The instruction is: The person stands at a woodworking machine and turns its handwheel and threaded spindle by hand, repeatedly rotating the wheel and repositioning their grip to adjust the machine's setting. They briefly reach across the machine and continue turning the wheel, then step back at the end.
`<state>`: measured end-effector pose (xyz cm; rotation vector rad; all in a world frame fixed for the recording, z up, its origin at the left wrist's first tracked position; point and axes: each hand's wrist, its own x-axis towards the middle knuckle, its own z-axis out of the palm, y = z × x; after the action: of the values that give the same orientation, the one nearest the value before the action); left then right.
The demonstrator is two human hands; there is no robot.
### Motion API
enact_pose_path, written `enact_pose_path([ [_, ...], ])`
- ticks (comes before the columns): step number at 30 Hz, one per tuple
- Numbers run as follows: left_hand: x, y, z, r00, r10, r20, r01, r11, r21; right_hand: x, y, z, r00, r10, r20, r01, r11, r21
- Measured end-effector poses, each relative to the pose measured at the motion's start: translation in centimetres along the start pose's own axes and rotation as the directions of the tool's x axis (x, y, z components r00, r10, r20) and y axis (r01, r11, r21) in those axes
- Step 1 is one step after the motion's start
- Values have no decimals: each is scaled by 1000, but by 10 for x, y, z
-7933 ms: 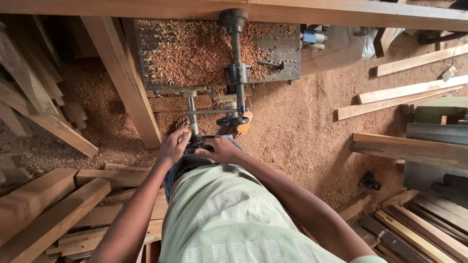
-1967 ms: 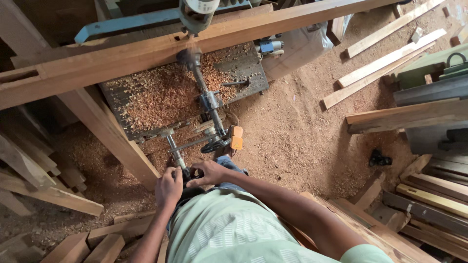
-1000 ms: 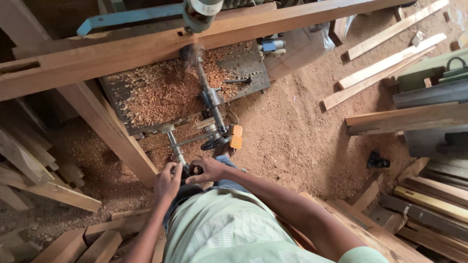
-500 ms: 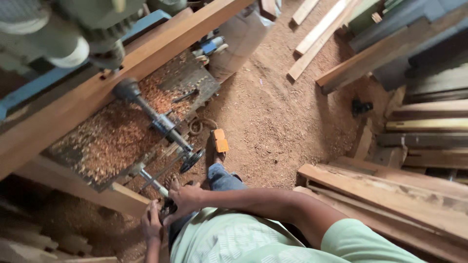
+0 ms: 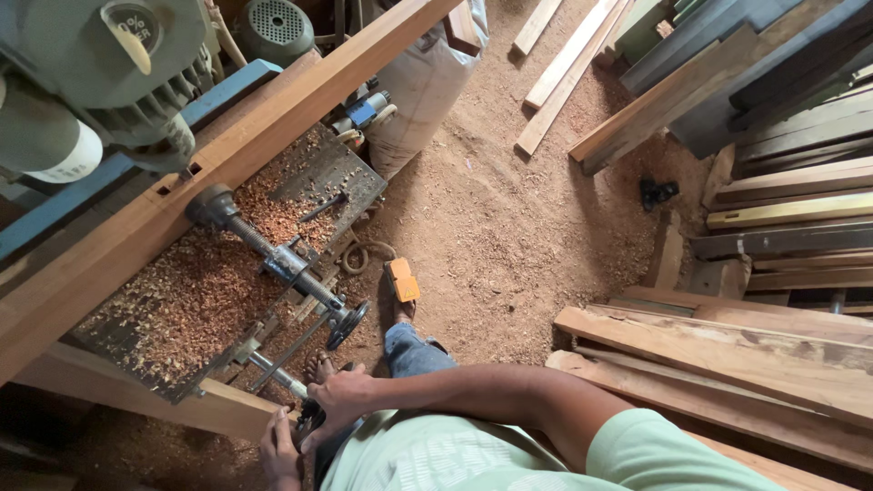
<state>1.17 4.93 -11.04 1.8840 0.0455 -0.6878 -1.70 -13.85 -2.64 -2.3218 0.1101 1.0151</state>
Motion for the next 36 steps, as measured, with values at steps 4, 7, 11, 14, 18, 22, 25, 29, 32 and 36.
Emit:
enact_pose_path([
  [4,-1,0,-1,998,-55,3,55,998,20,3,1,2,1000,-3,-24,3,1000,-2],
  [7,-2,1,-2,999,-54,-5,54,998,38,2,0,1,999,-7,-41,7,1000,-4],
  [11,-1,2,-1,998,66,-10,-66,998,-12,-2,0,-3,999,1,-32,-1,1000,-6],
  [14,2,-1,-1,998,58,25,-57,998,-40,-4,-3,-6,999,3,-32,-3,1000,11],
  [18,0,-6,-2,997,53,-53,-52,999,6,-6,-12,-15,997,-37,-72,33,998,-58],
  [22,-1,-7,-3,997,60,-56,-63,997,-45,-14,-20,-25,999,23,-25,-23,999,-22],
  [25,-3,-6,-3,996,56,-66,-61,994,-87,-18,-24,-31,1000,-7,-17,6,1000,-17],
  [29,-5,-6,-4,994,87,-71,-93,991,-92,-16,-26,-33,999,21,43,-19,999,-43],
  [32,-6,-8,-4,994,81,-75,-88,991,-102,-14,-25,-33,997,27,66,-25,999,-41],
  [36,-6,-8,-4,994,79,-79,-86,993,-86,-12,-23,-29,999,14,52,-10,997,-82],
])
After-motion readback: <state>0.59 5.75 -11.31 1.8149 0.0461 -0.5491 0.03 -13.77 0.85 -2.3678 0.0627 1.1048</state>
